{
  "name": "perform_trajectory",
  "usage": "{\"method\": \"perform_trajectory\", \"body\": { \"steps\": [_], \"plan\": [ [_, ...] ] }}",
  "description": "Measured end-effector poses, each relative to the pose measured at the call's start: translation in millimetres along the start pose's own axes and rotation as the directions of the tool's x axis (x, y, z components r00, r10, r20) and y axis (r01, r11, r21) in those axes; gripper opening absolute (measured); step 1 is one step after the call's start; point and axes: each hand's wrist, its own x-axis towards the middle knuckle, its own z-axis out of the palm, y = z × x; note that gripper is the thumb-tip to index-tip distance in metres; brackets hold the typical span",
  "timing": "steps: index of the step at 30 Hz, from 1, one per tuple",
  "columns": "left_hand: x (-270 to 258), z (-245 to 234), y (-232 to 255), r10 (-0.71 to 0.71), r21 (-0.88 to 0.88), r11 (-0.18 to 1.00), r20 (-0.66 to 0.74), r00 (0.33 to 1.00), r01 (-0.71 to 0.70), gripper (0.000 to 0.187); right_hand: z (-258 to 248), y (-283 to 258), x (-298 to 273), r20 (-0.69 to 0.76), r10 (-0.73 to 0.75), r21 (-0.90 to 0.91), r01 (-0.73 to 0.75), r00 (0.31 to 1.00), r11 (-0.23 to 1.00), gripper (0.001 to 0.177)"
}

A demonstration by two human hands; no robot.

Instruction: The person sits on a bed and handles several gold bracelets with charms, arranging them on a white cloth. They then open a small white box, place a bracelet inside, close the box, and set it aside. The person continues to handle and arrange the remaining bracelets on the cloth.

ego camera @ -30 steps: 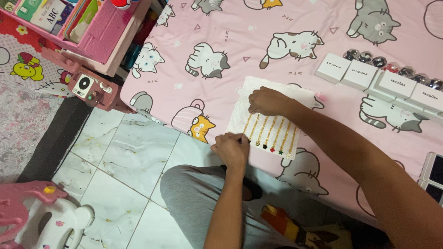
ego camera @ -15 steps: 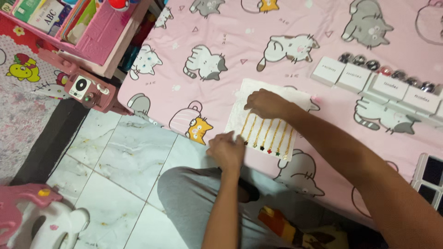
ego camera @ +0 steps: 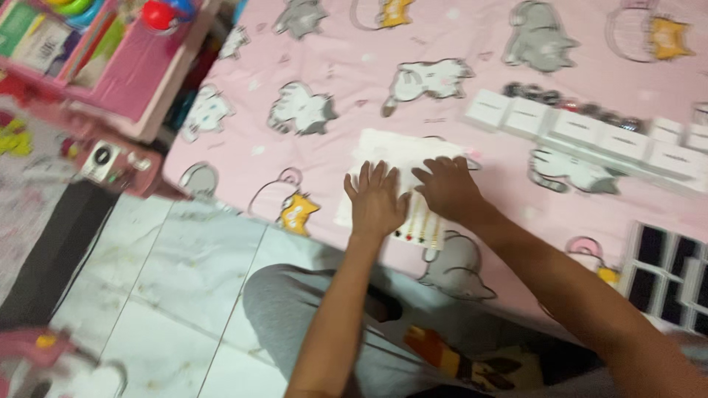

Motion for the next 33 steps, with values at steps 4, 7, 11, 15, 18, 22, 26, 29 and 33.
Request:
{"method": "perform_trajectory", "body": {
  "steps": [4, 7, 11, 15, 18, 22, 26, 29, 33],
  "plan": [
    [6, -4, 39, 0.199, -0.089, 0.978, 0.126, 0.972, -0.188, 0.065, -29, 15, -69, 0.106, 0.164, 0.097, -0.174, 0.981, 0.980, 0.052],
    [-2, -4, 76, 0.307, -0.151, 0.947, 0.174, 0.936, -0.283, 0.063, -52, 27, -120, 0.242, 0.269, 0.059, -0.291, 0.932, 0.955, 0.055],
    [-4, 0, 115, 0.441, -0.173, 0.894, 0.172, 0.881, -0.414, 0.060, -87, 46, -182, 0.259, 0.375, -0.002, -0.388, 0.890, 0.922, 0.054],
    [-7, 8, 147, 0.514, -0.157, 0.857, 0.209, 0.832, -0.491, 0.059, -120, 63, -229, 0.246, 0.474, -0.050, -0.477, 0.845, 0.877, 0.055],
    [-6, 16, 167, 0.558, -0.182, 0.829, 0.217, 0.801, -0.528, 0.057, -138, 71, -249, 0.241, 0.558, -0.013, -0.572, 0.794, 0.820, 0.052],
    [-6, 30, 194, 0.612, -0.204, 0.790, 0.207, 0.764, -0.578, 0.055, -149, 75, -269, 0.204, 0.627, 0.063, -0.649, 0.752, 0.758, 0.048],
    [-7, 40, 227, 0.643, -0.263, 0.761, 0.182, 0.744, -0.594, 0.053, -151, 82, -287, 0.128, 0.642, 0.174, -0.655, 0.755, 0.735, 0.041],
    [-3, 44, 253, 0.658, -0.320, 0.743, 0.184, 0.730, -0.588, 0.050, -145, 91, -291, -0.040, 0.611, 0.185, -0.595, 0.791, 0.782, 0.041],
    [-5, 47, 273, 0.698, -0.351, 0.697, 0.135, 0.703, -0.625, 0.053, -136, 97, -302, -0.075, 0.636, 0.221, -0.609, 0.768, 0.762, 0.040]
  ]
}}
